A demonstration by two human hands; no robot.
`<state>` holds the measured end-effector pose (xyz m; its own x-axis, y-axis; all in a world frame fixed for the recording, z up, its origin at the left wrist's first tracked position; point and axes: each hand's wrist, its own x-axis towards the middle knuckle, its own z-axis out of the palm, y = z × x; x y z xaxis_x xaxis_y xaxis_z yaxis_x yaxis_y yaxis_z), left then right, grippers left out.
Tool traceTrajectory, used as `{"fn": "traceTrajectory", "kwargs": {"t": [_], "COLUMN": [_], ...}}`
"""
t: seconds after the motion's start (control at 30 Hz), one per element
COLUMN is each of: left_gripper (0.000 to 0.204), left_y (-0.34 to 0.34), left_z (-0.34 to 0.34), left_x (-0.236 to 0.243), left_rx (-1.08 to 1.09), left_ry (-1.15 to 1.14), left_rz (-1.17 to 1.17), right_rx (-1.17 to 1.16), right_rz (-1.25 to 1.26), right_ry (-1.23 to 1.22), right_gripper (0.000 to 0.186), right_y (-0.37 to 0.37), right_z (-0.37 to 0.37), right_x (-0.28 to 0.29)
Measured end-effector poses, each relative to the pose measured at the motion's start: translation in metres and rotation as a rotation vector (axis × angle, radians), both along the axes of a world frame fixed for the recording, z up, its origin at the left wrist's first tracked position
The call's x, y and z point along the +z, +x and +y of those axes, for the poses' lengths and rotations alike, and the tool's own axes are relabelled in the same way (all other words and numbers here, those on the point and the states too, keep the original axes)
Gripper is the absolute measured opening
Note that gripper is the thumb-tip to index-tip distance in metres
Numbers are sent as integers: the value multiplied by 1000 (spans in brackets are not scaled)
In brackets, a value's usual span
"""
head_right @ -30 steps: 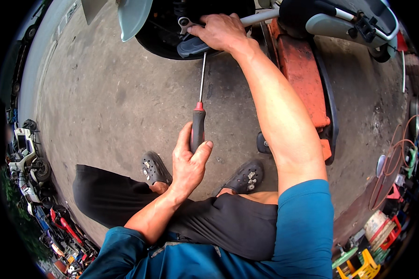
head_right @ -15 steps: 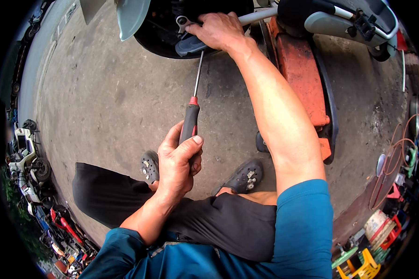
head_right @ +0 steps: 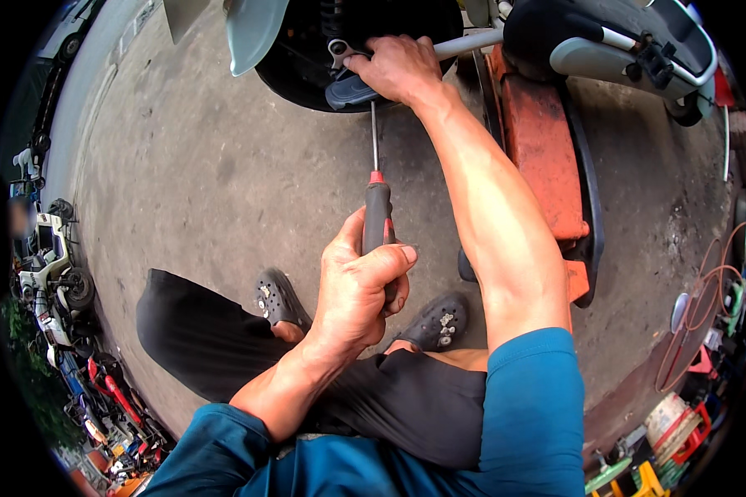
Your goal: The person repairs a scooter's rear wheel assembly. They use a screwdriver to remove a plastic cover, then a cordless impact wrench to remove bolts and a metal bracket. Finally, they use pliers to remove a cotter pin from the axle.
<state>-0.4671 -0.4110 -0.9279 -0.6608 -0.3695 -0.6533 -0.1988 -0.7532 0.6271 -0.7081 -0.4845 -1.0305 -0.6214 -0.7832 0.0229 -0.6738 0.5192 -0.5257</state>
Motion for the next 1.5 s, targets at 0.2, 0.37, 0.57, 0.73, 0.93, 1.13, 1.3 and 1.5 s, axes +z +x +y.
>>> {"fn": "traceTrajectory", "kwargs": {"t": [0.2, 0.37, 0.57, 0.73, 0.93, 1.13, 1.3, 1.5], "left_gripper": [54, 21, 16, 21, 32, 31, 32, 27], "left_y": [7, -24, -20, -29, -36, -49, -66, -66], "left_z": [-9, -3, -9, -27, -22, -50, -65, -54], "left_x": [-9, -9, -56, -61, -66, -84, -90, -88], "left_rx": [149, -13, -55, -170, -153, -154, -82, 81], "left_ry": [529, 219, 733, 150, -90, -41, 110, 246], "left_rz": [299, 17, 594, 230, 202, 198, 266, 328], "right_rx": [-13, 20, 4, -123, -364, -388, -490, -611], "right_rz": [-7, 23, -135, -97, -1383, -1849, -1713, -1227], "right_ry": [-4, -16, -83, -177, -118, -76, -24, 74], "right_gripper": [56, 53, 46, 43, 53, 53, 43, 43], "right_y": [4, 0, -3, 43, 100, 133, 146, 162], "right_z": [-3, 2, 16, 67, 164, 172, 160, 143], "right_x": [3, 0, 9, 58, 120, 132, 128, 137]}}
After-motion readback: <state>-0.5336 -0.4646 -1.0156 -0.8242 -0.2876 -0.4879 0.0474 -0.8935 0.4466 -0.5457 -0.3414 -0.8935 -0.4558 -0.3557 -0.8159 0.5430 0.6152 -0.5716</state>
